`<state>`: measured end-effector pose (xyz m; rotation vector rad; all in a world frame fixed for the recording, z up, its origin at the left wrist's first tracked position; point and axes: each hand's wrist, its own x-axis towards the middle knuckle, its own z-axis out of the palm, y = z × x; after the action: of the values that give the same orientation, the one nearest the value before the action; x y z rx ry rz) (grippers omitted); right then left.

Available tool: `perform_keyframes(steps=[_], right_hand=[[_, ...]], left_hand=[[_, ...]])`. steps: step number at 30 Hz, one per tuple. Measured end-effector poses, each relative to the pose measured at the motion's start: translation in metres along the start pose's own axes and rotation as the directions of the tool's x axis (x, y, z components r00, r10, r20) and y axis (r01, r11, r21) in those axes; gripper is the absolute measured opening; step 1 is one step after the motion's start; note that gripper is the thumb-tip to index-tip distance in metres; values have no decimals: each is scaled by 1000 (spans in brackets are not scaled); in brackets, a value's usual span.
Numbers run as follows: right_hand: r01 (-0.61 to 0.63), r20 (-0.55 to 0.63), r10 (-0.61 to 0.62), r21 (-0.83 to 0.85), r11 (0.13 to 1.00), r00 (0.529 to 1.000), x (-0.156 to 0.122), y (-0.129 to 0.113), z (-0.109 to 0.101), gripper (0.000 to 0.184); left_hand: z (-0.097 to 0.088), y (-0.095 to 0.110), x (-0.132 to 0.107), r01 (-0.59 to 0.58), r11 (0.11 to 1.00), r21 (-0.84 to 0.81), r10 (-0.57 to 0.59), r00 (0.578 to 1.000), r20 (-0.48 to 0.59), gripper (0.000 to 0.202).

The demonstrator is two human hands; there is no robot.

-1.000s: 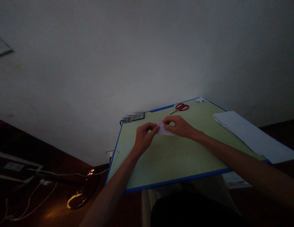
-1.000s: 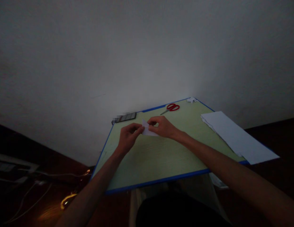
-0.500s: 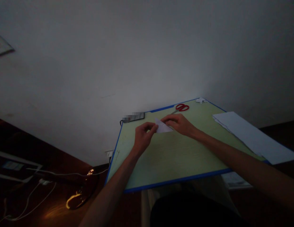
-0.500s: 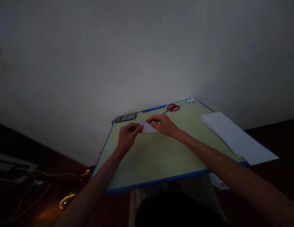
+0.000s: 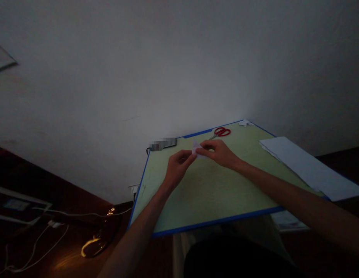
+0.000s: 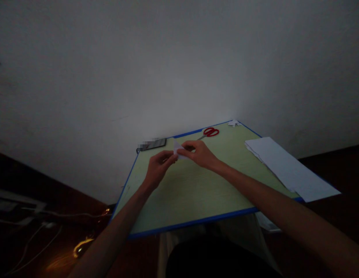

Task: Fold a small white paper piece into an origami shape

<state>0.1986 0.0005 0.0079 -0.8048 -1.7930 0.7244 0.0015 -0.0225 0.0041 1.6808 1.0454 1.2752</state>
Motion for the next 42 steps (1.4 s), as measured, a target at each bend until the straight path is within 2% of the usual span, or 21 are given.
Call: perform_keyframes(steps=[6,11,14,19,25,29,33,42], right_hand=[[0,29,0,-4,1000,1000,-1,-1,2,43],[3,26,-2,-12,1000,1000,-1,-1,2,35],[-26,31,25,57,998,999,-1,-1,2,30],[-76,51,69,149,986,996,-2,0,3,33],[-12,23,11,22,1000,1000,-3,2,5,31],[14,22,-14,4,1000,1000,-4,1,7,32],[30,12,-30,-24,999,999,-5,-2,8,31],[39,17,-38,-95,995,999,-4,2,11,22]], left_hand=[[3,-2,-1,11,998,-61,-13,1000,-26,29],[2,-1,-1,-6,999,-49,4,999,-49,27],[1,-2,-1,-14,999,-51,12,999,-39,27],[0,0,-3,-7,999,-43,6,1000,-22,29],[5,3,-3,1,997,-81,-4,999,-35,32],[5,2,-2,-34,996,-84,29,998,-56,32],[4,1,-3,-67,996,-64,65,997,-43,30],[4,-1,-3,-58,998,-29,58,998,5,30]])
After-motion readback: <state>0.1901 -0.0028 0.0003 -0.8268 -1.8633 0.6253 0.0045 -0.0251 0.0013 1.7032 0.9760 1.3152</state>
